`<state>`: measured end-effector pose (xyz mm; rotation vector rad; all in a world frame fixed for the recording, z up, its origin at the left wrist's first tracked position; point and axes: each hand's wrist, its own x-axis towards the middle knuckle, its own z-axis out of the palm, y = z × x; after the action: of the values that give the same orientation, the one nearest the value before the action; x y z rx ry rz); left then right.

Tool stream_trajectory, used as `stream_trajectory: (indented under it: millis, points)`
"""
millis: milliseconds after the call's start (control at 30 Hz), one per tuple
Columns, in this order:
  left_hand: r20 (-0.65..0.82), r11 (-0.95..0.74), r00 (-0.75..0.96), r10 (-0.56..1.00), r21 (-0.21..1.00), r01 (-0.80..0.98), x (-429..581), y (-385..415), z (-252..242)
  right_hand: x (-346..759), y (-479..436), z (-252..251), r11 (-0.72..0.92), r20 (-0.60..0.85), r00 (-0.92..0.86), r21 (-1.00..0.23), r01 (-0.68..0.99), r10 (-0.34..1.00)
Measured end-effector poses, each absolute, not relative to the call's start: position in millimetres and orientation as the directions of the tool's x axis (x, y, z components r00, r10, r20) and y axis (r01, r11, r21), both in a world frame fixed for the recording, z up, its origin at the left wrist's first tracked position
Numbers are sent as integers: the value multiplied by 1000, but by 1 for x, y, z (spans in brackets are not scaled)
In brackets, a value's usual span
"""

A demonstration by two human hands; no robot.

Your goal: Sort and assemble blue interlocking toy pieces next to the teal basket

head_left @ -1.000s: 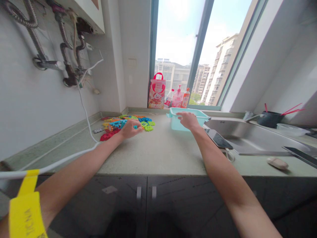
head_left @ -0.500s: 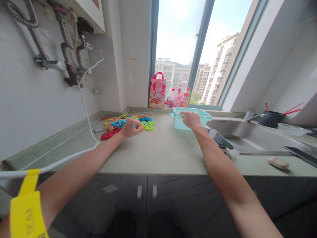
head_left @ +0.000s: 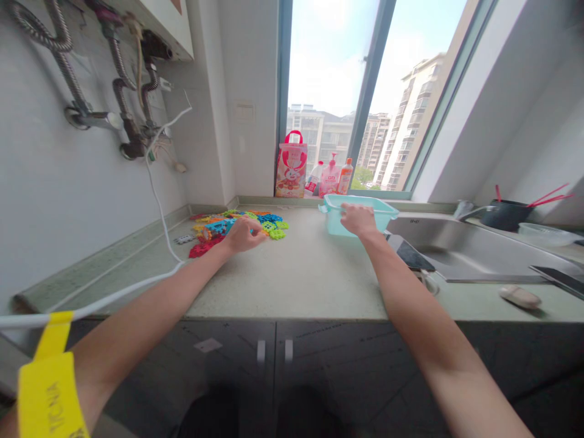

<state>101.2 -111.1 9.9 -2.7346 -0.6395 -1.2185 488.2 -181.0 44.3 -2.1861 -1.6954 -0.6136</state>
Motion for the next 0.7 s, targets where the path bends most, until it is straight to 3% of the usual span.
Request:
stream_trajectory:
  millis: [133, 367, 500, 700]
  points:
    - [730, -910, 597, 333, 82, 407, 101, -110, 9, 487, -181, 41, -152, 608, 141, -33, 988, 782]
    - [741, -892, 568, 360, 95, 442, 101, -107, 7, 438, -181, 45, 352, 824, -171, -37, 935, 540]
    - [741, -871, 556, 377, 79, 485, 98, -109, 11, 401, -182, 35, 593, 722, -380, -52, 803, 578]
    - [731, -650, 417, 540, 48, 758, 87, -111, 28, 387, -181, 18, 593, 565, -418, -165, 788, 711]
